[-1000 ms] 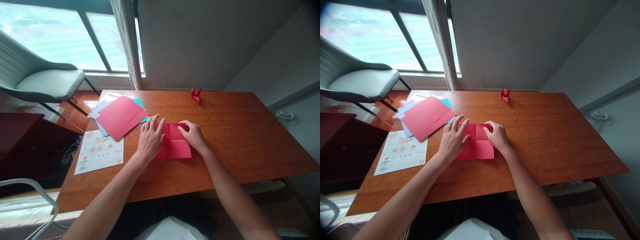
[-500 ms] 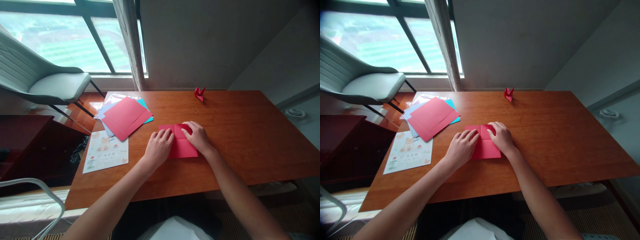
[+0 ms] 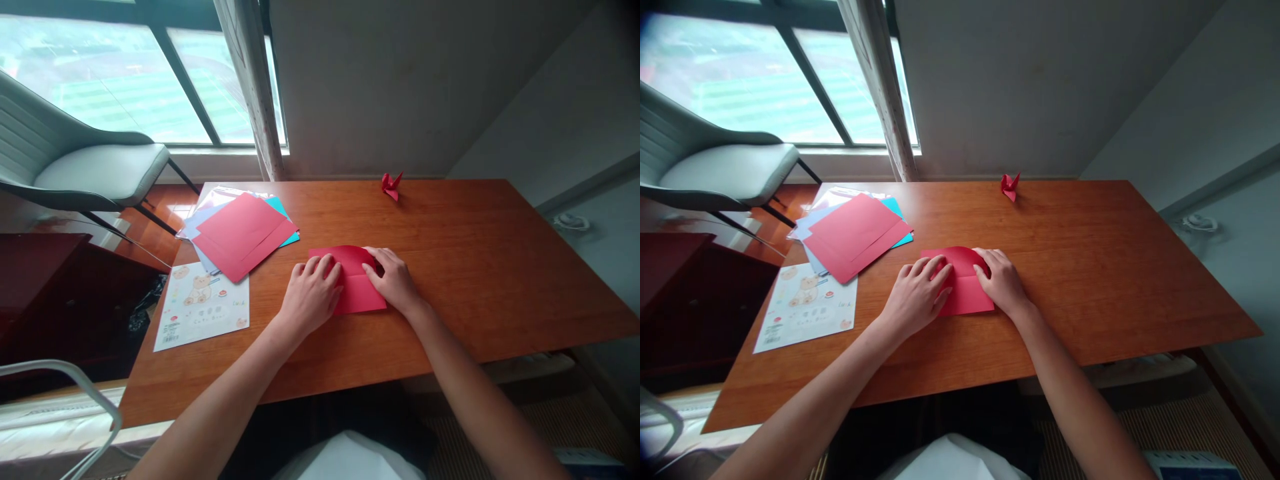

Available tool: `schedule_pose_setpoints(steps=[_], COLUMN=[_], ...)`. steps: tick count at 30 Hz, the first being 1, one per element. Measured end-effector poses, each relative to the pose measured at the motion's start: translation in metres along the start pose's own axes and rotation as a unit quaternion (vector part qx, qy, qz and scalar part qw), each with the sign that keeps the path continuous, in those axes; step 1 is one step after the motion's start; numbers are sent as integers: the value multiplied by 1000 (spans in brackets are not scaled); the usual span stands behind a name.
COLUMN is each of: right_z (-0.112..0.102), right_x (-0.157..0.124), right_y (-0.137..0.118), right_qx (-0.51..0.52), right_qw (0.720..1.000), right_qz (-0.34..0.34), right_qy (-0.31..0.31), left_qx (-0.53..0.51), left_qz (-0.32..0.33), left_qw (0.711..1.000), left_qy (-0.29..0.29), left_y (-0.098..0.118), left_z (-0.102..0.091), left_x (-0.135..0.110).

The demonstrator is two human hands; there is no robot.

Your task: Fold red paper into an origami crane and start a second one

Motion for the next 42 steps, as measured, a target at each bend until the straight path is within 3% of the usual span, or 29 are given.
schedule_pose_setpoints(steps=[13, 19, 28, 42], right_z=[-1, -3, -10, -9], right_x=[3, 4, 5, 2], right_y=[1, 8, 15, 25], right_qx=[7, 35, 106, 160], right_qw=[1000, 995, 980, 966], right_qz=[25, 91, 163, 199], right_qy=[0, 10, 38, 50], left_qx=[-23, -59, -98, -94], left_qz=[2, -7, -74, -99], left_qw=[1000, 998, 992, 990], left_qy=[-14, -6, 40, 22], left_y=[-4, -13, -30, -36], left_z=[-1, 0, -4, -2], left_x=[0, 2, 2, 2])
Point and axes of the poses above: each hand's wrist, its own x-axis towards the middle knuckle, its own z-axis out of the palm, y = z × x, the point moved 4 cm from there along x, towards the middle knuckle, and after that the axes turned 1 degree about -y, right-handed, at the moved point
